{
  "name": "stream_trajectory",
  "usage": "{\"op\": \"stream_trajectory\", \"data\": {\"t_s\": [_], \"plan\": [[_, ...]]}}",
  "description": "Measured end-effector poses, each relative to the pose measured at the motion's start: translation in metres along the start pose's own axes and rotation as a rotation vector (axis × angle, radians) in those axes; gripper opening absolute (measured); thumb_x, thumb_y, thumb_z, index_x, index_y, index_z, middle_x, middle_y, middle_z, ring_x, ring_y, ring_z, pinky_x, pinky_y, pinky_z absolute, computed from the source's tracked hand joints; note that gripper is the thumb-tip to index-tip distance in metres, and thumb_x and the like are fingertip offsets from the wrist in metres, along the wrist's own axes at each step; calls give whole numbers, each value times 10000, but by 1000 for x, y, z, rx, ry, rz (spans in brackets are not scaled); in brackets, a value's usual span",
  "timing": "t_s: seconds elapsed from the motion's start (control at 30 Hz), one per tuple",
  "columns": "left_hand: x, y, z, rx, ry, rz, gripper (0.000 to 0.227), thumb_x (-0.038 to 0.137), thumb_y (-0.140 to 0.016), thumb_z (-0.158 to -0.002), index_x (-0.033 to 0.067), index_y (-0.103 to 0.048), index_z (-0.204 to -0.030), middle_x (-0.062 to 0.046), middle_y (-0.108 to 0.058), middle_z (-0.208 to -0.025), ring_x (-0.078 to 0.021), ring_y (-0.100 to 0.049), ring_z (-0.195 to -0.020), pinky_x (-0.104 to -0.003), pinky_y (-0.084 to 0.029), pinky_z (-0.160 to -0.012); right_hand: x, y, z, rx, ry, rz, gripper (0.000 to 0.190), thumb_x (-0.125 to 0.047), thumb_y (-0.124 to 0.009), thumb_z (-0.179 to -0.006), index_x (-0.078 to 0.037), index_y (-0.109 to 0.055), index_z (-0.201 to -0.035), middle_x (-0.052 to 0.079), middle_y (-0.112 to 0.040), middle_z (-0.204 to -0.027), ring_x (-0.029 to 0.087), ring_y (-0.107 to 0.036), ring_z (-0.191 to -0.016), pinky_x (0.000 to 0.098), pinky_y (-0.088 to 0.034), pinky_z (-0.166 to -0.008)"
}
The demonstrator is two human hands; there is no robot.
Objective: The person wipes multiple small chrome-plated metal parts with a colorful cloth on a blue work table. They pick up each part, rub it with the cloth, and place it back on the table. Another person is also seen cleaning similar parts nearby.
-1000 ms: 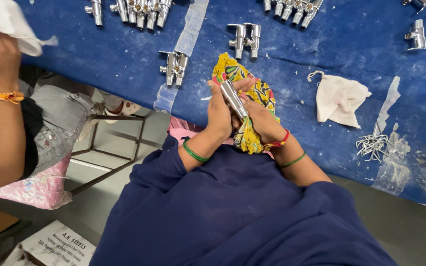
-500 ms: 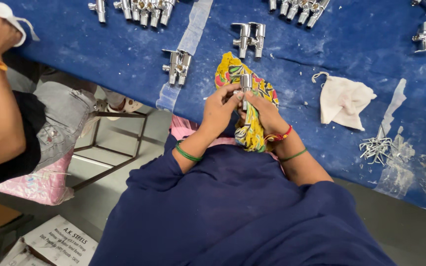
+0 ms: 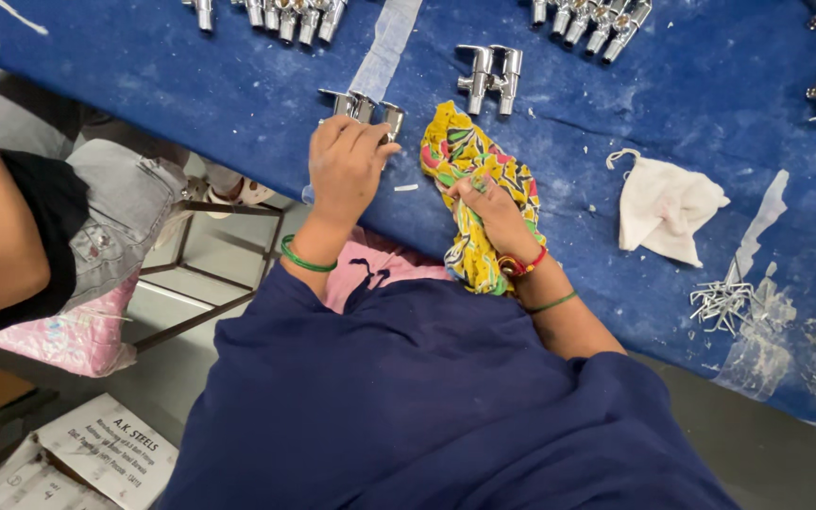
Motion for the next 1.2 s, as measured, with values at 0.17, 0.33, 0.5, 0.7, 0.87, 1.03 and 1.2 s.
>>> {"op": "stream_trajectory", "data": {"t_s": [0.17,0.33,0.5,0.7,0.87,1.03,1.2], "plan": [[-3,-5,0,51,38,-49,218,239,-810,-926,103,-750,-1086,-25,-684,-1116,-280,-570,-1132,-480,-417,-1048,-5,-2,5,-78,13,-23,320,-362,-596,-1063,-50,-662,-1095,15,-624,-806,68,-566,-703,232,-459,-649],[3,-4,-13,175,134,-28,179,215,-816,-943,139,-754,-1093,-28,-659,-1243,-308,-523,-1253,-480,-385,-1105,-6,1,-1,-79,10,-11,418,-423,-500,-1090,-39,-660,-1127,14,-640,-820,74,-594,-734,238,-487,-683],[19,-27,-34,126,95,-7,237,190,-774,-944,129,-749,-1171,-43,-637,-1341,-327,-494,-1320,-536,-341,-1151,-3,3,2,-64,23,105,513,-462,-388,-1099,-30,-659,-1148,36,-655,-783,88,-585,-682,248,-480,-644],[24,-107,-61,-71,-44,-148,249,148,-675,-853,102,-738,-1090,-106,-584,-1406,-386,-502,-1310,-542,-400,-1074,-1,2,2,-18,96,40,499,-426,-352,-1108,-25,-634,-1194,51,-667,-789,106,-598,-684,250,-494,-644],[6,-166,-70,-226,15,-251,111,182,-645,-805,128,-719,-742,-106,-606,-1059,-323,-583,-1015,-467,-491,-748,2,5,-8,-116,162,-191,611,-470,-369,-1079,12,-595,-1379,98,-683,-798,135,-686,-851,236,-550,-860],[-1,-151,-91,-171,-84,-242,96,218,-686,-754,158,-732,-695,-73,-668,-870,-293,-624,-887,-459,-493,-692,-16,1,-17,33,206,-157,512,-530,-409,-1050,-66,-624,-1047,200,-720,-770,198,-591,-562,300,-469,-500],[-5,-132,-86,43,51,-218,59,192,-656,-772,182,-709,-796,-33,-654,-832,-240,-644,-845,-424,-510,-640,-4,10,-15,60,288,-239,527,-528,-447,-1074,-30,-595,-990,205,-693,-954,221,-643,-709,296,-504,-591]]}}
Point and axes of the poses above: each hand's wrist, its own z-axis away from the middle knuckle, its own y-axis out of the back of the hand, x = y × z, the point moved 3 cm from there along -z, towards the middle knuckle
